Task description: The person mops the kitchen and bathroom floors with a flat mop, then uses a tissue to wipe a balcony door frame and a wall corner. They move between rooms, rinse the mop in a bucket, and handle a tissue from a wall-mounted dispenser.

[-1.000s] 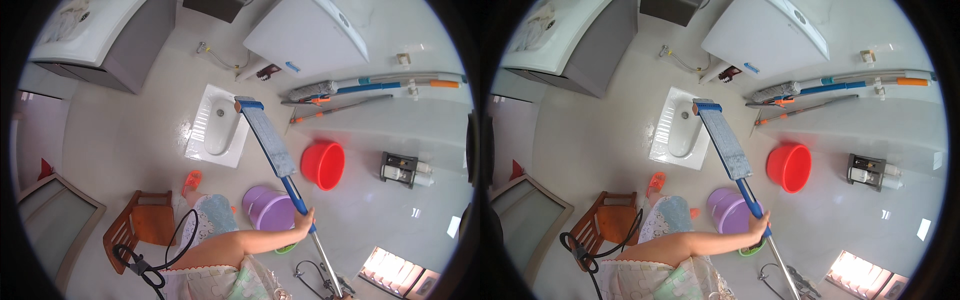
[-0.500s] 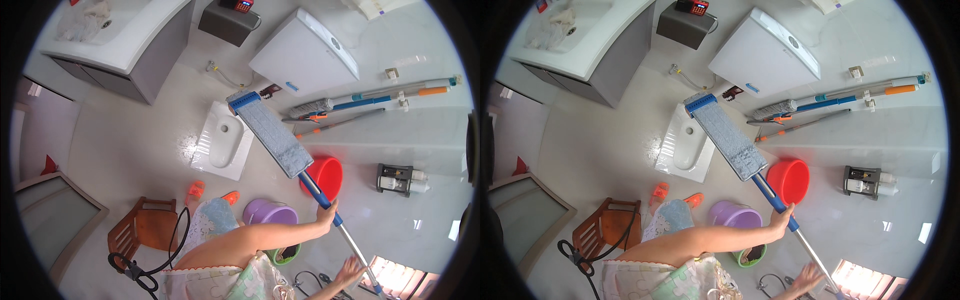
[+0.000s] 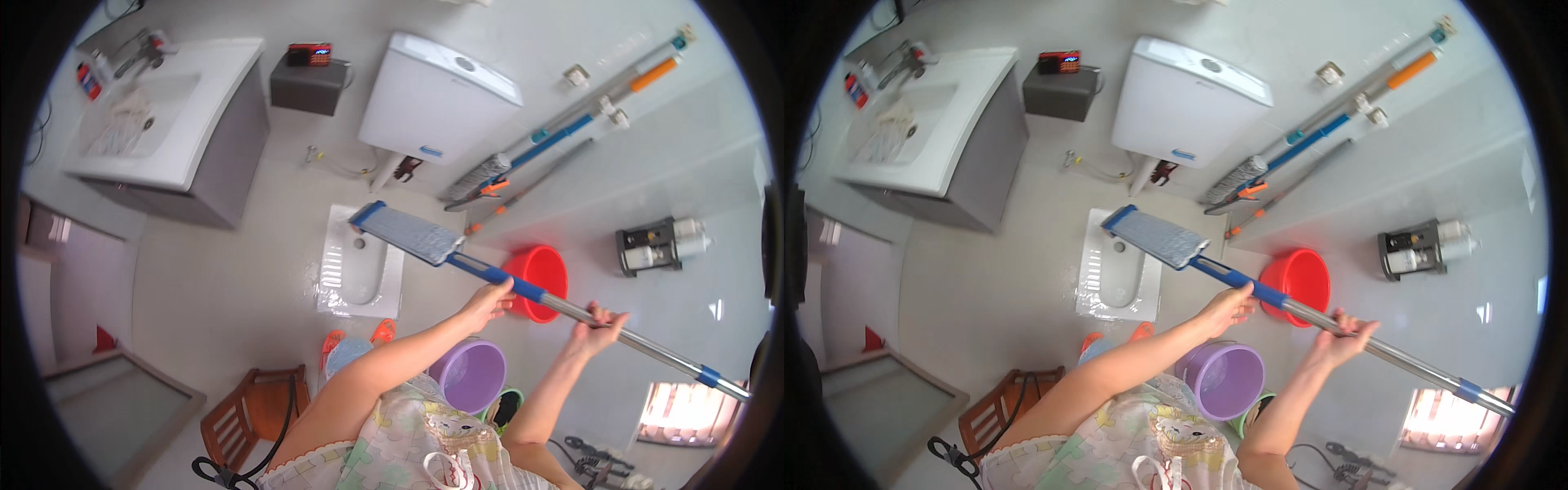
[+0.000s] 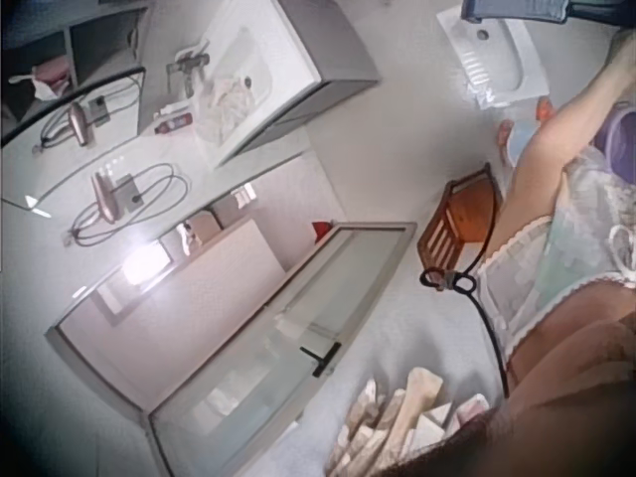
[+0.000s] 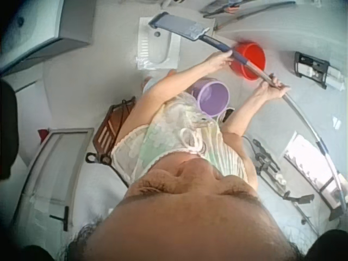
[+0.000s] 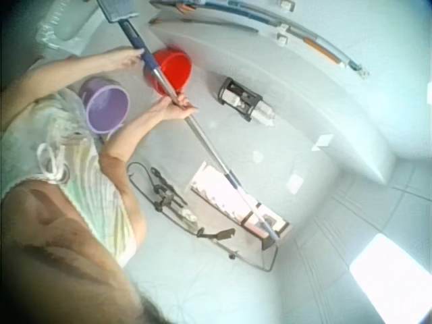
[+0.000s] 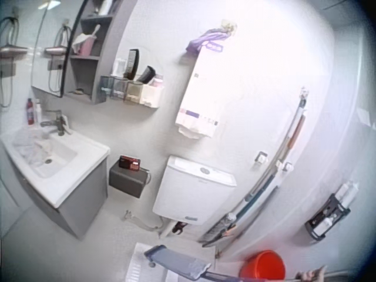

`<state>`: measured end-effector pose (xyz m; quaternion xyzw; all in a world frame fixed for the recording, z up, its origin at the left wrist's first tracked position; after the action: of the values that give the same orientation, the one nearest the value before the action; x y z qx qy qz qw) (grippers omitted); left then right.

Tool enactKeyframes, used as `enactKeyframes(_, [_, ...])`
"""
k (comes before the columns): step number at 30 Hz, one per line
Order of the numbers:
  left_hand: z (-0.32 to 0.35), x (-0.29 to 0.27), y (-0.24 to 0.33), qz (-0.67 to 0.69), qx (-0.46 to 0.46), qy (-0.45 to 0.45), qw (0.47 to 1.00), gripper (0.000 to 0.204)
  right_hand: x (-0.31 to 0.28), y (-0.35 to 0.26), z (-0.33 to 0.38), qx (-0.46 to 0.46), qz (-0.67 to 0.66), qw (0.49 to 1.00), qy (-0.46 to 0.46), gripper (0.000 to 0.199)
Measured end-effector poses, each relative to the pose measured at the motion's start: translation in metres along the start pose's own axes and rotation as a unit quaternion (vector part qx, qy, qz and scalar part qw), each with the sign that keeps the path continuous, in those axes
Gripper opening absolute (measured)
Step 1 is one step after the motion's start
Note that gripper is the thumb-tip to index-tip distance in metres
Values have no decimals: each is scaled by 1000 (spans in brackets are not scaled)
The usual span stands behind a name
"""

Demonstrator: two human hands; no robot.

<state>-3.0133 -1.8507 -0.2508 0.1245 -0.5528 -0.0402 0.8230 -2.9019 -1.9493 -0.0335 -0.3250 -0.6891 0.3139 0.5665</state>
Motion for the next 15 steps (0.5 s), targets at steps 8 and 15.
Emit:
enactKeyframes(8, [81, -258, -1, 27, 46, 325, 944, 26, 10, -96, -137, 27, 62, 997, -26, 42])
enactKeyframes(15, [93, -319, 84, 61, 234, 421, 874, 42, 2, -196, -165, 11, 39, 999, 32, 30])
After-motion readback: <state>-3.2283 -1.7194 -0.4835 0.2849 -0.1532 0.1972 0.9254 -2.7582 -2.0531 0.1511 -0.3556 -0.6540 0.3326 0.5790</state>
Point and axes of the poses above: each hand's wrist, its own z-axis away from the middle knuckle, its own x-axis out of the palm, y = z × x, the point moved 7 cm from there along -z, towards the middle knuckle, and after that the axes turned 2 degrees about -x, right-handed, at the moved point
